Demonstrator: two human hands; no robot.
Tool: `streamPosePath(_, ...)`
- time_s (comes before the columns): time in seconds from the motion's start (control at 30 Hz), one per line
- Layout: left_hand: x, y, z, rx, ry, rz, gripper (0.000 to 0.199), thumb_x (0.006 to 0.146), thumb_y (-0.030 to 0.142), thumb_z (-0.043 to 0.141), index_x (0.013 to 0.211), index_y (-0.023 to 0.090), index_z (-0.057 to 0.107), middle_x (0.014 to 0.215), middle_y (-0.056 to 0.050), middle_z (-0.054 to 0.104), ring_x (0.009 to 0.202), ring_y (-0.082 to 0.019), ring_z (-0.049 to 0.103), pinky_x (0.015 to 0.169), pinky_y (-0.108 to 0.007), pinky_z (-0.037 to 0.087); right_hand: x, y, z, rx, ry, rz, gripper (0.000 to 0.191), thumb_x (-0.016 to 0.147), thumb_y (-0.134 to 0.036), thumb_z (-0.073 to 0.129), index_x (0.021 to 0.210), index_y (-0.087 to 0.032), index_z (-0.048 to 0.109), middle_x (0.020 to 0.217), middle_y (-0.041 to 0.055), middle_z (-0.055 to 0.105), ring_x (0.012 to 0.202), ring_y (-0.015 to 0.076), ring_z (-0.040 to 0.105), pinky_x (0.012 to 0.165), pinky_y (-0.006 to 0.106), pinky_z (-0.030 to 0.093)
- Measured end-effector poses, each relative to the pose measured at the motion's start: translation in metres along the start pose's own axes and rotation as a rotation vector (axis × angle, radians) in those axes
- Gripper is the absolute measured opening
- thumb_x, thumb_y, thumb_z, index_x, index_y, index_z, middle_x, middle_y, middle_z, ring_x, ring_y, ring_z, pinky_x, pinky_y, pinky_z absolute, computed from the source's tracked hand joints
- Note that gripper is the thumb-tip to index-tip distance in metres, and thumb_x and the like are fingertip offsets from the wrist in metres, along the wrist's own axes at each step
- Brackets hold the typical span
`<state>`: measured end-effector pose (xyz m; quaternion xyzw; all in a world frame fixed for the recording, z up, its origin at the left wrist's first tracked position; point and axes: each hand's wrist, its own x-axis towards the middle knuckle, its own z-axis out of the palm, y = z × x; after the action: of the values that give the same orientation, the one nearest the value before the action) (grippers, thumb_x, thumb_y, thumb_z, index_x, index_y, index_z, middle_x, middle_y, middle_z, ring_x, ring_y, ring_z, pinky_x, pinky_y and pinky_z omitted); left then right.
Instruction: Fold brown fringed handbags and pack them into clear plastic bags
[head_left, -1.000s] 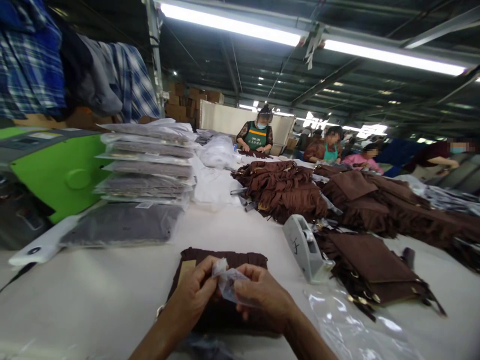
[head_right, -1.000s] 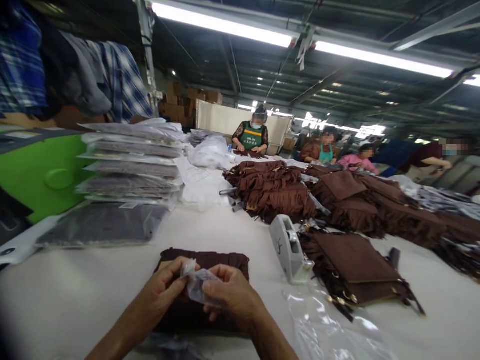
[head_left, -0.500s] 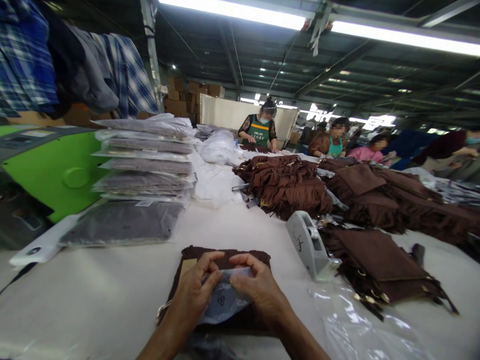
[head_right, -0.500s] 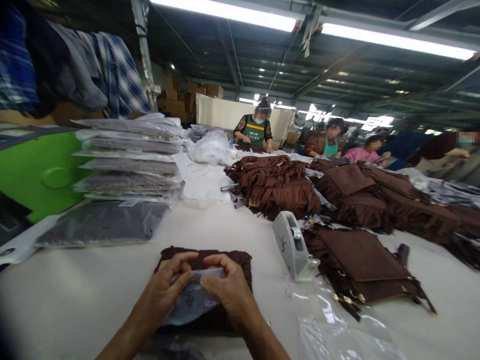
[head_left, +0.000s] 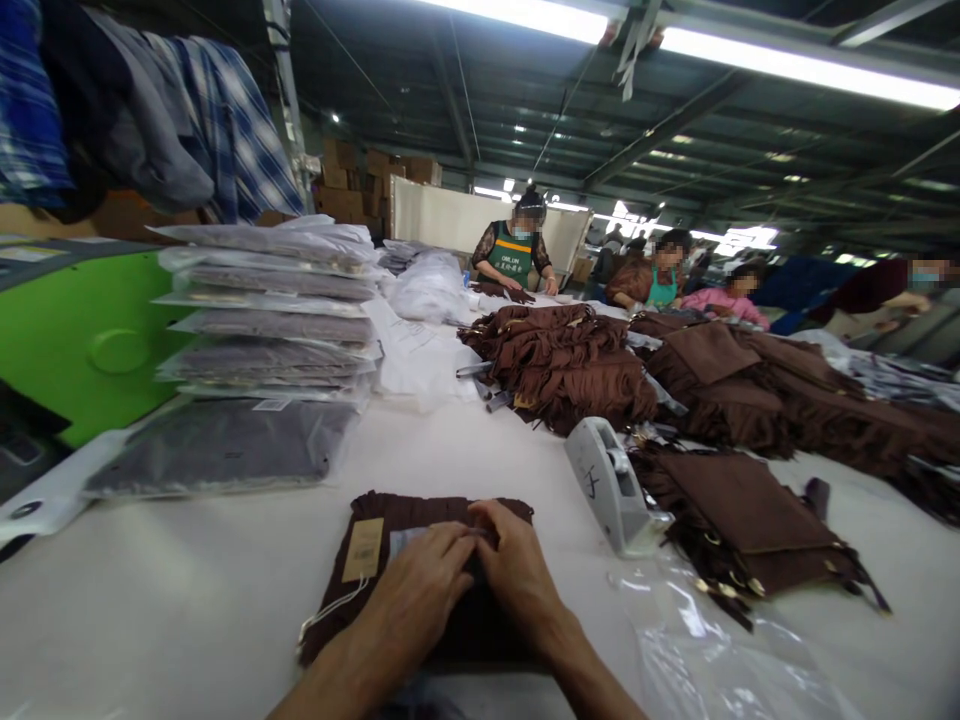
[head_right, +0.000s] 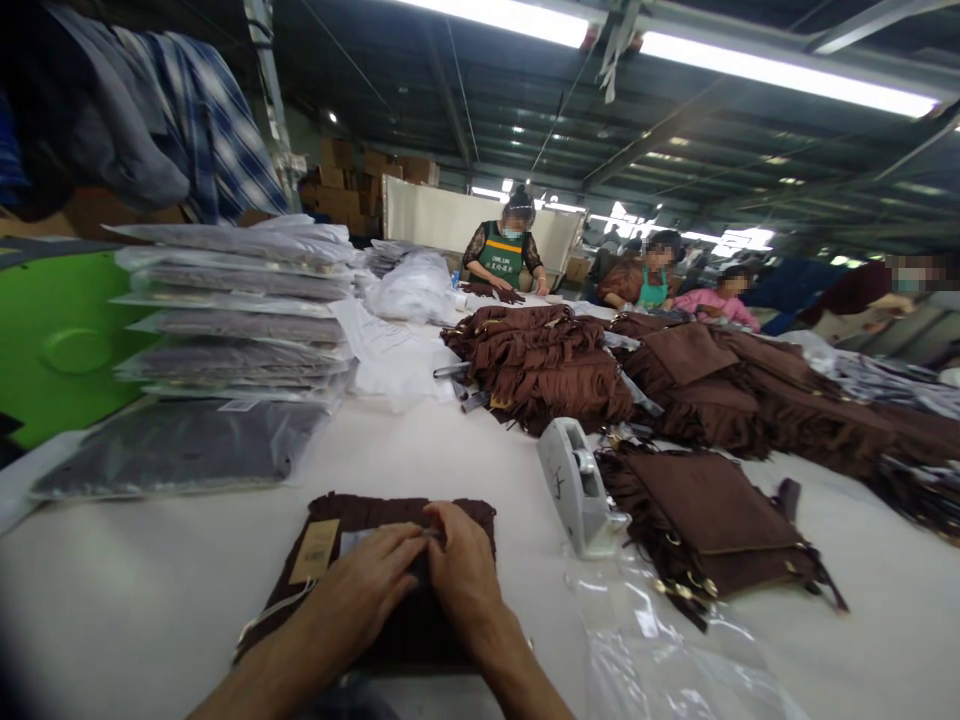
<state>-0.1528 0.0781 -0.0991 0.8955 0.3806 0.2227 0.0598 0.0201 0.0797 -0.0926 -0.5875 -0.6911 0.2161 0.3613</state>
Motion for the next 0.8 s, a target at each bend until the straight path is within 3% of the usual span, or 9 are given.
streamPosePath(0.13, -0.009, 0.002, 0.023, 0.082, -0.076, 0.043, 0.053, 0.084, 0.015, 0.058, 0.136, 0.016, 0.047, 0.142, -0.014, 0.051, 0.131, -0.029, 0.047, 0.106, -0.046, 0.044, -0.003, 0.012, -0.009, -0.083, 0.018, 0.019, 0.038, 0.073, -0.009, 0.051, 0.106, -0.020, 0.066, 0.091, 0.0054, 0.071, 0.083, 0.0212, 0.066, 0.080, 0.034, 0.052)
streamPosePath(0.23, -0.012, -0.003, 0.027, 0.082, -0.107, 0.082, 0.064, 0.084, 0.027, 0.064, 0.143, 0.019, 0.039, 0.149, -0.013, 0.043, 0.137, -0.030, 0.040, 0.111, -0.050, 0.037, -0.006, 0.015, -0.018, -0.186, 0.034, -0.011, 0.043, 0.073, -0.005, 0.049, 0.111, -0.019, 0.063, 0.098, 0.0073, 0.068, 0.090, 0.0226, 0.064, 0.084, 0.035, 0.051)
streamPosePath(0.33, -0.013, -0.006, 0.025, 0.065, -0.151, 0.084, 0.070, 0.083, 0.034, 0.067, 0.145, 0.025, 0.036, 0.152, -0.011, 0.037, 0.139, -0.030, 0.035, 0.114, -0.053, 0.031, -0.008, 0.010, -0.024, -0.285, 0.133, -0.071, 0.043, 0.076, -0.005, 0.050, 0.115, -0.018, 0.061, 0.106, 0.0100, 0.065, 0.101, 0.0258, 0.060, 0.090, 0.040, 0.048)
streamPosePath(0.43, -0.009, -0.010, 0.021, 0.062, -0.178, 0.100, 0.068, 0.083, 0.034, 0.068, 0.144, 0.029, 0.039, 0.151, -0.009, 0.039, 0.140, -0.031, 0.034, 0.115, -0.055, 0.027, -0.008, -0.003, -0.027, -0.210, 0.158, -0.158, 0.029, 0.084, -0.010, 0.050, 0.108, -0.020, 0.063, 0.102, 0.0081, 0.066, 0.098, 0.0230, 0.060, 0.088, 0.037, 0.048)
streamPosePath(0.57, -0.001, -0.021, 0.010, 0.108, -0.139, 0.133, 0.058, 0.087, 0.020, 0.060, 0.141, 0.032, 0.041, 0.149, -0.006, 0.043, 0.141, -0.028, 0.033, 0.115, -0.055, 0.025, -0.004, -0.021, -0.022, 0.025, 0.061, -0.184, 0.021, 0.093, -0.018, 0.046, 0.099, -0.022, 0.065, 0.097, 0.0053, 0.069, 0.093, 0.0183, 0.063, 0.083, 0.029, 0.050)
streamPosePath(0.7, 0.007, -0.032, -0.005, 0.187, -0.188, 0.127, 0.056, 0.085, 0.009, 0.055, 0.136, 0.030, 0.047, 0.147, -0.008, 0.046, 0.137, -0.030, 0.039, 0.112, -0.057, 0.030, 0.001, -0.031, -0.013, 0.148, 0.031, -0.091, 0.030, 0.097, -0.027, 0.042, 0.120, -0.022, 0.062, 0.123, 0.0071, 0.065, 0.115, 0.0199, 0.059, 0.101, 0.034, 0.046)
streamPosePath(0.8, 0.006, -0.041, 0.001, 0.209, -0.167, 0.134, 0.052, 0.088, 0.015, 0.056, 0.137, 0.030, 0.048, 0.144, -0.006, 0.050, 0.134, -0.028, 0.045, 0.111, -0.051, 0.034, 0.002, -0.032, -0.004, 0.159, -0.077, -0.094, 0.046, 0.098, -0.034, 0.043, 0.143, -0.024, 0.043, 0.148, 0.0070, 0.045, 0.137, 0.0230, 0.040, 0.115, 0.043, 0.033)
